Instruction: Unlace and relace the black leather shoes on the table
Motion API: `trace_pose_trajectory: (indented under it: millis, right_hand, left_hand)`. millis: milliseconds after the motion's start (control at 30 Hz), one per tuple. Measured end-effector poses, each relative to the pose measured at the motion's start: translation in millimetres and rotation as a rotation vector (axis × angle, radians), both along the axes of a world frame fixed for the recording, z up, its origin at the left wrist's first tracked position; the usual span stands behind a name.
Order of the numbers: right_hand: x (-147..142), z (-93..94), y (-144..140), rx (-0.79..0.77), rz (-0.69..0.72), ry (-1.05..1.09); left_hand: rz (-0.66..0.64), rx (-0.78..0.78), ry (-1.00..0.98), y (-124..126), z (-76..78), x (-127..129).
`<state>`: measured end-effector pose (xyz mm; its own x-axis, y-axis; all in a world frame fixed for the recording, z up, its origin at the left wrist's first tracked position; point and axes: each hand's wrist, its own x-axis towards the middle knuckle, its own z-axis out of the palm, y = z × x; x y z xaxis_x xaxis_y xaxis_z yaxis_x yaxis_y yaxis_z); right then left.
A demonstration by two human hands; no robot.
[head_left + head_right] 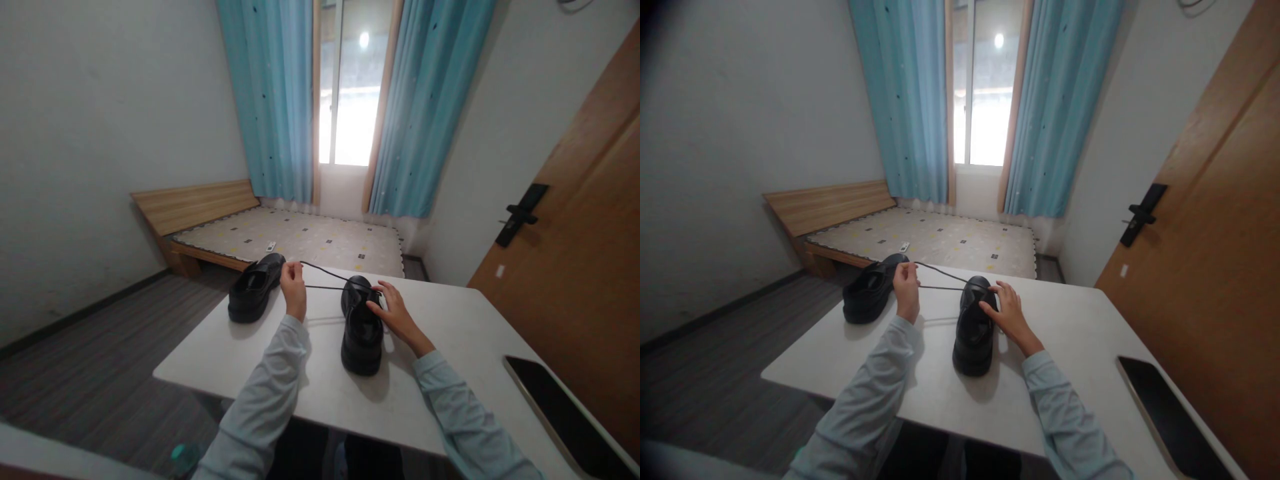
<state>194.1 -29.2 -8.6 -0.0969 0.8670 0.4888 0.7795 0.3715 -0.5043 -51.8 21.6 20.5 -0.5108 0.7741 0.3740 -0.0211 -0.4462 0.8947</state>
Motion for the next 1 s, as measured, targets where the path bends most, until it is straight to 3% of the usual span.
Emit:
trace_pose_trajectory:
  millis: [200,300,467,700,833,1000]
  right_hand:
    - [1.1,0.5,-0.1,0.013,0.006,0.004]
    - [1.0,-0.4,0.3,0.006,0.001,0.005]
    - [-0.2,-1.2,1.3,0.015,0.007,0.017]
    - [-2.7,-0.6,2.2,0.004,0.008,0.024]
    - [-3.2,-0.9,2.8,0.010,0.013,0.021]
    - [-3.4,-0.3,2.3,0.010,0.019,0.019]
  left_hand:
    - [0.334,0.072,-0.004,-1.4,3.2,-8.8]
    - [0.405,0.102,0.077,-8.2,7.9,-9.3]
    - [0.188,0.112,0.397,-18.1,8.0,5.1]
    - [-0.196,0.102,1.055,-16.1,-12.5,24.8]
    - [-0.246,0.039,1.211,-16.6,-18.9,29.1]
    - [-0.243,0.011,1.197,-17.8,-18.4,32.7]
